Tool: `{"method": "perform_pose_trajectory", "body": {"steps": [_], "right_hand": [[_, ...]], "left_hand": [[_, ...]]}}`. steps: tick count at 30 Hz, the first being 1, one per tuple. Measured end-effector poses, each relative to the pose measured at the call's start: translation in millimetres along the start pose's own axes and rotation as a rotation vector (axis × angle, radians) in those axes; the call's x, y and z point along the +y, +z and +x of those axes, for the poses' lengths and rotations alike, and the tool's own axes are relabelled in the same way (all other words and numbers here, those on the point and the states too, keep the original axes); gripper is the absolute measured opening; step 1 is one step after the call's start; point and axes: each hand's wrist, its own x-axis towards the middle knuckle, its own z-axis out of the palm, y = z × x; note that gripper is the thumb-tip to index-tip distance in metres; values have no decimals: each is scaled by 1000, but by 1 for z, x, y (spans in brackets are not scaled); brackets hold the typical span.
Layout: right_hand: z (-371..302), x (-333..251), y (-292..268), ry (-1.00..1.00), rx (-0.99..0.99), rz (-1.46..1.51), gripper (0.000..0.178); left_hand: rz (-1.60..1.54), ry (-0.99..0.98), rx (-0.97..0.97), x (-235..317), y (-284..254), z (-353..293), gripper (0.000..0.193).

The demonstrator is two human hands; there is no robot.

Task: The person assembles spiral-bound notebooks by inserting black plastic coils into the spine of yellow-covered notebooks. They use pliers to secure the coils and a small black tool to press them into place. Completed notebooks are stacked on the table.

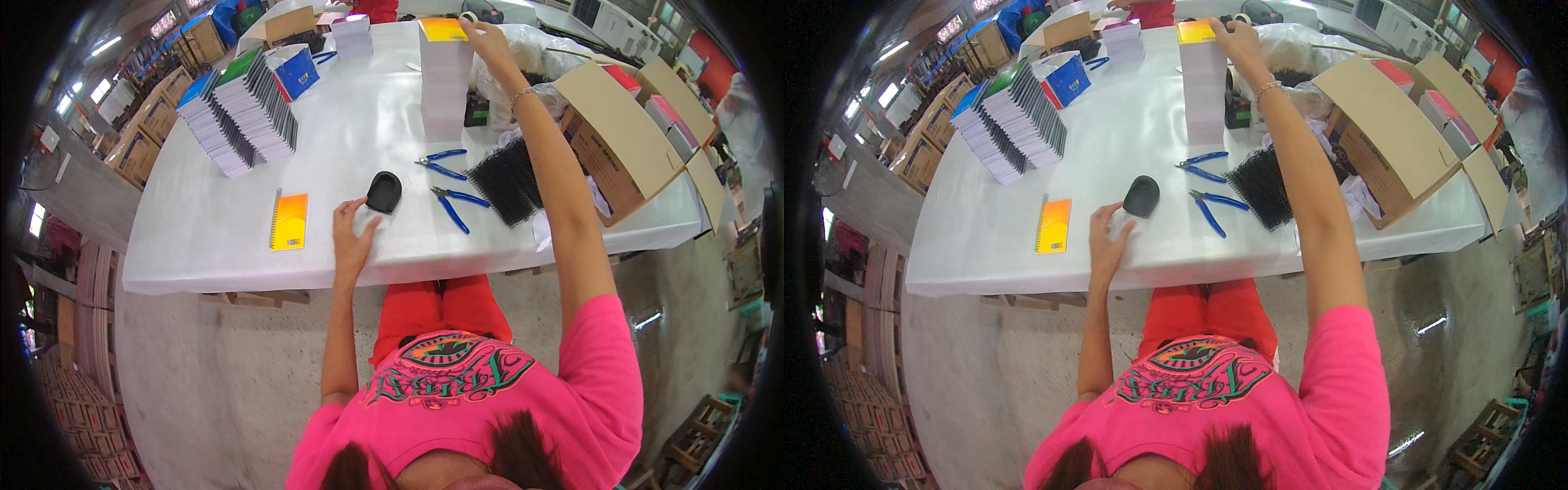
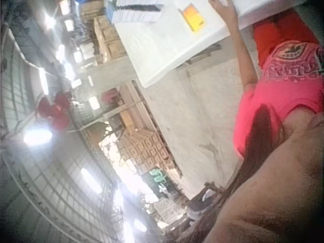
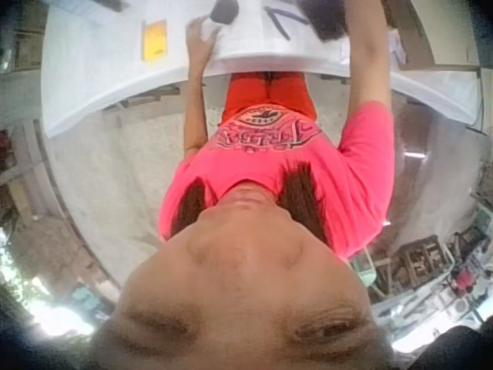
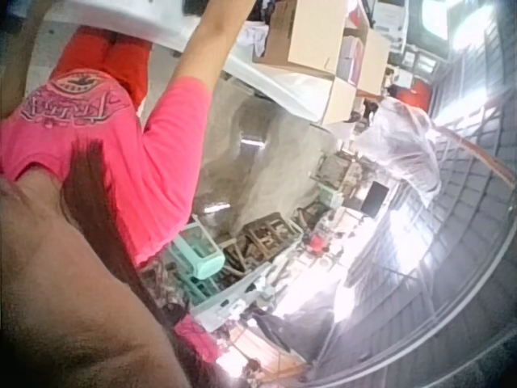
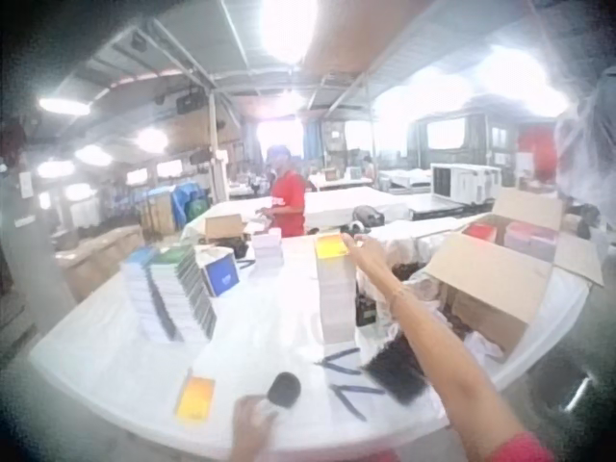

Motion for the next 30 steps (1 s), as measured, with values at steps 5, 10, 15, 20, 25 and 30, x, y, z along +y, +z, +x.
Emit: {"method": "perform_pose_trajectory", "body": {"steps": [5,10,15,20,25,30], "right_hand": [[4,3,4,140,-276,190,58],[5,6,3,321,-334,414,43],[14,18,-7,248,-203,326,30],[-29,-4,-16,-15,221,355,24],[-159,-71,-36,202,-222,823,22],[-255,-78,-47,349,-445,933,22]], "left_hand": [[-6,-17,-20,0,30,13,49],[-86,17,-99,2,58,31,51],[-69,95,-28,18,74,34,53],[-161,105,72,45,64,41,50],[-585,74,73,110,26,65,49],[-775,-11,-6,125,26,64,43]]}}
